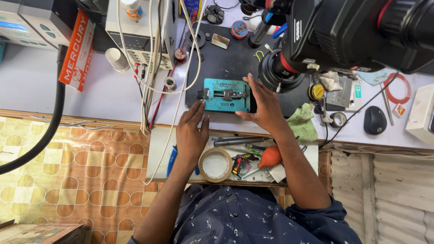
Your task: The person secures a small electronic component in a blue vise, then uses a hot air gun and tweezers to apply heat to the component while observing under a microscope. The person adjusts the component and tools as needed during the process.
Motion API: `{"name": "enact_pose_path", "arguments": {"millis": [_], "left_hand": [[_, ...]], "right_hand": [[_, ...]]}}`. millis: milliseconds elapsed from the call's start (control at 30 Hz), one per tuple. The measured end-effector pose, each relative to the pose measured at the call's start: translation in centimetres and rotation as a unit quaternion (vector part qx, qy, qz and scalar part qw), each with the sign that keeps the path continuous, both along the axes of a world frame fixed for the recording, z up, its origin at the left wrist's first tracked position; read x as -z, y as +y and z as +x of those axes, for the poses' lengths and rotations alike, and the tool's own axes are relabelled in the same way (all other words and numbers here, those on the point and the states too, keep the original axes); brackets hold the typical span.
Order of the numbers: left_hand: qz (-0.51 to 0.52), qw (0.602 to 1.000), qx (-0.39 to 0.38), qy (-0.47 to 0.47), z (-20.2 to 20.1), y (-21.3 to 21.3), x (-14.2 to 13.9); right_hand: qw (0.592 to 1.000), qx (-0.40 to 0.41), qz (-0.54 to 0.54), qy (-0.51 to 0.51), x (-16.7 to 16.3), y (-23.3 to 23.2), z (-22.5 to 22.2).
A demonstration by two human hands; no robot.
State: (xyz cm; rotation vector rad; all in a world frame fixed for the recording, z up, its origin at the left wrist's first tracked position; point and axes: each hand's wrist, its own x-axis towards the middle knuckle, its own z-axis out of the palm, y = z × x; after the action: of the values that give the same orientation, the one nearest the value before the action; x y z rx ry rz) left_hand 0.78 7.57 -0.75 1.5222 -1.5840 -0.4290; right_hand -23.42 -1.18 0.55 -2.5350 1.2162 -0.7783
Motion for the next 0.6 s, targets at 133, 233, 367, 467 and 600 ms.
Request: {"name": "enact_pose_path", "arguments": {"millis": [133, 233, 367, 467, 600], "left_hand": [[0.009, 1.0, 0.012, 0.014, 0.4, -0.4, 0.0], [-0.019, 1.0, 0.017, 0.014, 0.3, -0.2, -0.5], [-0.007, 0.995, -0.033, 0.089, 0.4, 1.6, -2.5], [-0.09, 0.986, -0.084, 0.109, 3.2, 1.5, -4.8], [-0.166, 0.946, -0.279, 0.012, 10.1, -3.2, -8.2]], "right_hand": [[1.0, 0.004, 0.02, -0.016, 0.1, -0.2, 0.1], [1.0, -0.015, -0.013, -0.007, 0.0, -0.5, 0.0], [0.998, -0.023, 0.006, -0.062, -1.1, 0.7, -1.1], [0.989, 0.114, 0.017, -0.096, -2.3, 2.4, -1.4], [0.979, 0.136, 0.013, -0.154, -3.7, 5.3, -2.5]]}}
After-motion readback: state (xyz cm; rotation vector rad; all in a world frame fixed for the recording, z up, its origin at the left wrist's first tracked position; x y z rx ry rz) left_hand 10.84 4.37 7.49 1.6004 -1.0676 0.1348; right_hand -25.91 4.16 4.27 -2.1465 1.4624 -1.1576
